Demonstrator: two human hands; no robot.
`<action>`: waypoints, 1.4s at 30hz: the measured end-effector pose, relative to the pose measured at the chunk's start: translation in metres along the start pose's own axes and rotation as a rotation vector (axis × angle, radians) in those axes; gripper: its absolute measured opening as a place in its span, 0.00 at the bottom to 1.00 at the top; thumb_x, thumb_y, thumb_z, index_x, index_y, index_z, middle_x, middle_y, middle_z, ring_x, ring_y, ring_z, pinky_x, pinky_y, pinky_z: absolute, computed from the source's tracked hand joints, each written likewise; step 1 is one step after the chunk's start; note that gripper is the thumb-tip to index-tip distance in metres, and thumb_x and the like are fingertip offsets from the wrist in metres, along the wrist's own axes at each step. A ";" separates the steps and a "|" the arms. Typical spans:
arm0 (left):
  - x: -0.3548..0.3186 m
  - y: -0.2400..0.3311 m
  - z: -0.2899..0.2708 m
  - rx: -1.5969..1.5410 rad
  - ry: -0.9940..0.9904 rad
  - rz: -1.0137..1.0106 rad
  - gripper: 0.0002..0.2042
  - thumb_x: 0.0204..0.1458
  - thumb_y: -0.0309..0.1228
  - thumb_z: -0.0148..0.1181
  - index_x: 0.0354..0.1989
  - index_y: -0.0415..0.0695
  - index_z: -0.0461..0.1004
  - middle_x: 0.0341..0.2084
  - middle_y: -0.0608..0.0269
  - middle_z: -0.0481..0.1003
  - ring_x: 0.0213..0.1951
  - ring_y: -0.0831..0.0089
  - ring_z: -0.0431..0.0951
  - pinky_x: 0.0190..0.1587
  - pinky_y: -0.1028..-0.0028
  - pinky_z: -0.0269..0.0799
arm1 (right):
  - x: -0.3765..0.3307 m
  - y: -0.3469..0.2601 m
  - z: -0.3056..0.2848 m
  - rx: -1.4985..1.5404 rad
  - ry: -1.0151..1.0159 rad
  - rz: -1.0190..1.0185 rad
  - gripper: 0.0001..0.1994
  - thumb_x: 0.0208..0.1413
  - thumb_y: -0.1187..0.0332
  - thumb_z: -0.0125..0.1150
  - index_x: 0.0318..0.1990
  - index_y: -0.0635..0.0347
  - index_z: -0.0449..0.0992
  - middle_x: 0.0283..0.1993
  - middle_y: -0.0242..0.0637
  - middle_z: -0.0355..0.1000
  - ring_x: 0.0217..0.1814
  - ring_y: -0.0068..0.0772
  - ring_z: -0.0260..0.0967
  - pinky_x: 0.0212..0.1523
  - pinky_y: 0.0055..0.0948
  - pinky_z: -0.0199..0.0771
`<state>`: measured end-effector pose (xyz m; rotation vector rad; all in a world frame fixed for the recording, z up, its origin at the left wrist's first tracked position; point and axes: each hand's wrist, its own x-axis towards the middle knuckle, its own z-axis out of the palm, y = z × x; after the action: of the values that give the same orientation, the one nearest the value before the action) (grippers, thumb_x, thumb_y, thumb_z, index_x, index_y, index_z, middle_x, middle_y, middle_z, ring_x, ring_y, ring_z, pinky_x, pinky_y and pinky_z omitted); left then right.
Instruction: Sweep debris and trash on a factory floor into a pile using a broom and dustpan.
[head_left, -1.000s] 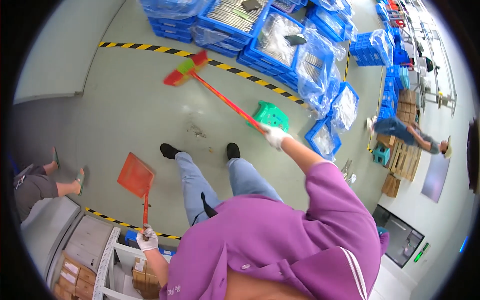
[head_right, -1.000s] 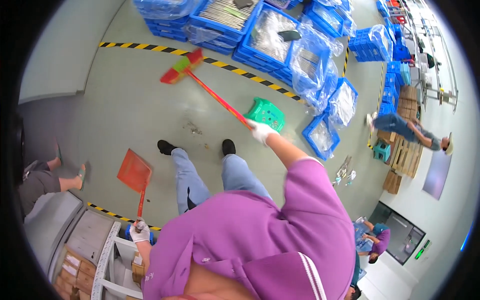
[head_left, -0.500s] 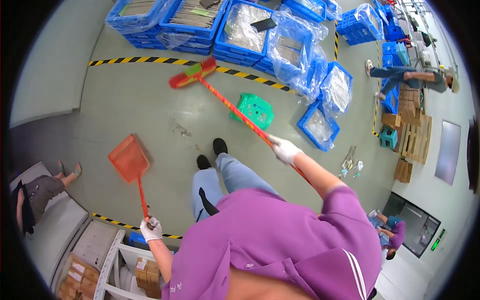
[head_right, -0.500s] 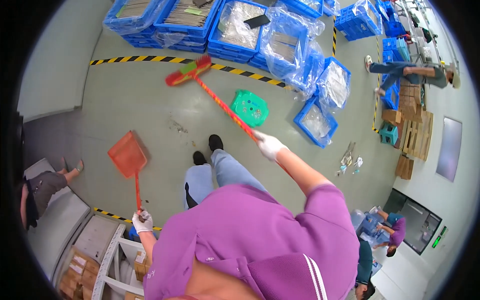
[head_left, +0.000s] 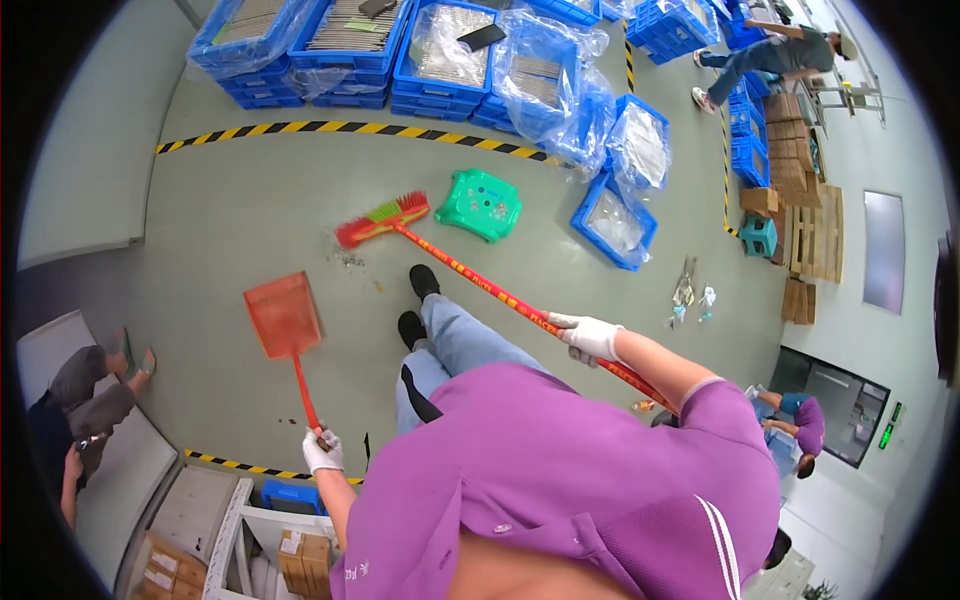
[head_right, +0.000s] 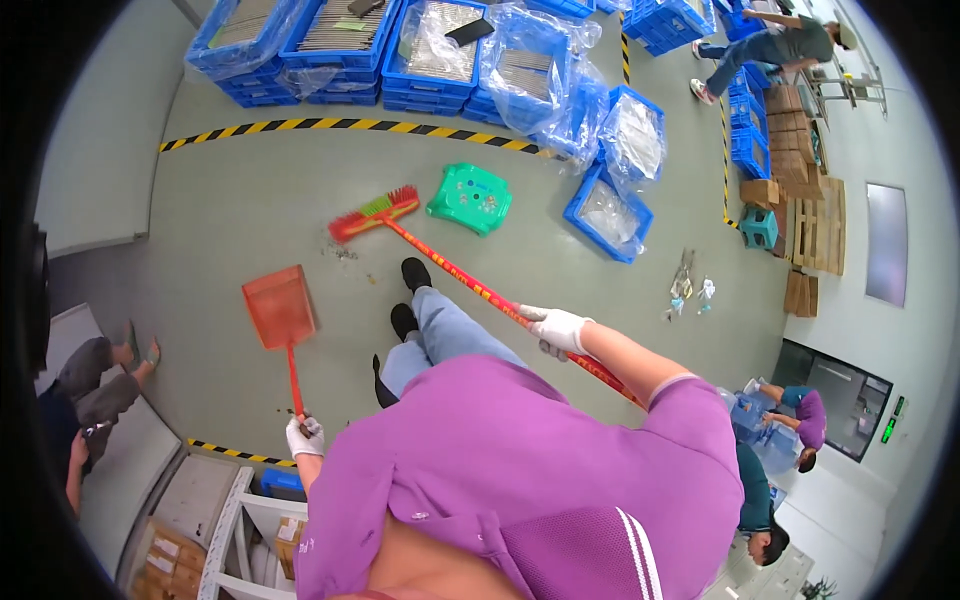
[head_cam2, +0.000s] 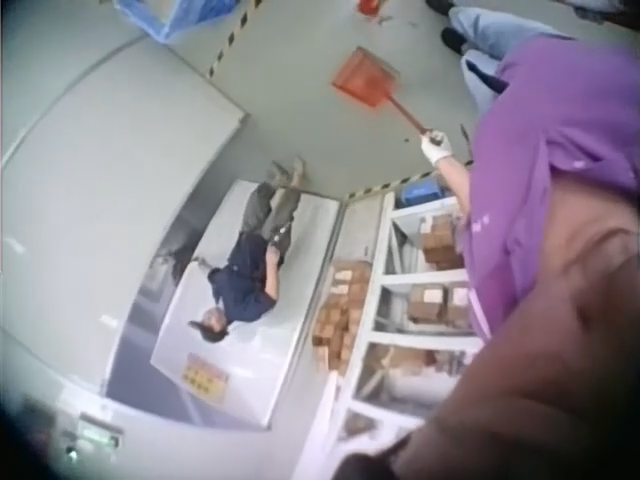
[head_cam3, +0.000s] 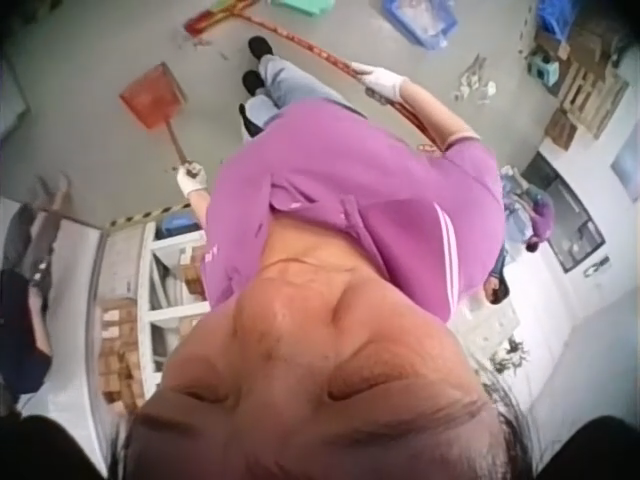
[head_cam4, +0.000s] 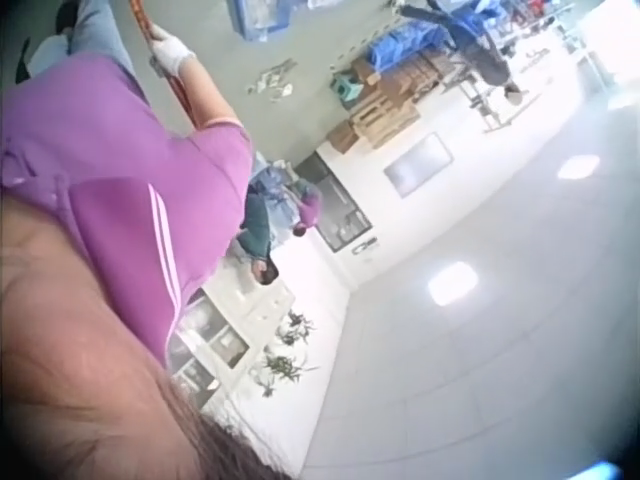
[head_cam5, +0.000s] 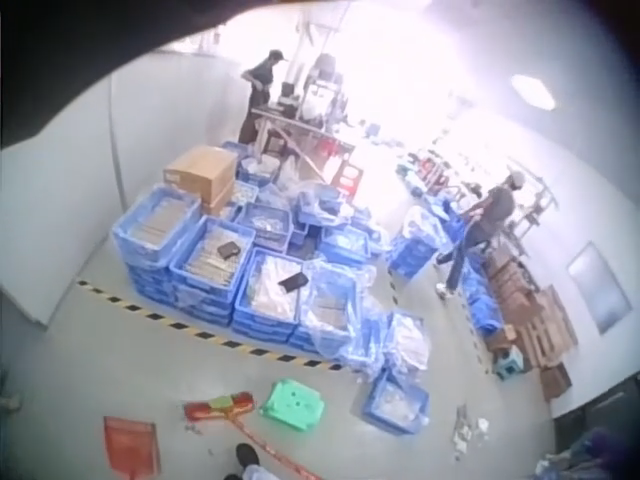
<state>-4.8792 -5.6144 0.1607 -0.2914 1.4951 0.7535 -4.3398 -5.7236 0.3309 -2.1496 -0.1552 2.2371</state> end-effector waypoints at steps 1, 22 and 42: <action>0.002 -0.002 -0.007 0.016 0.028 0.000 0.04 0.50 0.30 0.46 0.33 0.45 0.65 0.24 0.66 0.70 0.16 0.80 0.62 0.16 0.81 0.54 | -0.003 0.000 0.004 -0.001 0.002 -0.004 0.29 0.52 0.66 0.39 0.64 0.29 0.47 0.19 0.31 0.60 0.13 0.22 0.56 0.14 0.23 0.61; 0.005 0.021 -0.035 0.060 0.022 -0.074 0.04 0.45 0.26 0.46 0.31 0.45 0.64 0.22 0.64 0.71 0.14 0.79 0.61 0.14 0.80 0.55 | 0.082 0.022 0.032 0.305 -0.102 -0.027 0.34 0.47 0.67 0.40 0.63 0.22 0.42 0.16 0.28 0.56 0.11 0.21 0.53 0.11 0.26 0.58; 0.022 0.055 -0.007 0.246 0.034 -0.050 0.07 0.48 0.34 0.41 0.24 0.46 0.63 0.15 0.65 0.69 0.09 0.78 0.60 0.10 0.81 0.57 | -0.079 0.196 0.042 0.086 0.250 0.408 0.24 0.57 0.60 0.43 0.61 0.27 0.52 0.24 0.36 0.65 0.18 0.28 0.63 0.20 0.30 0.66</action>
<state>-4.9204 -5.5724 0.1539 -0.1556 1.5891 0.5204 -4.3695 -5.9282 0.3920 -2.5733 0.4144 2.0675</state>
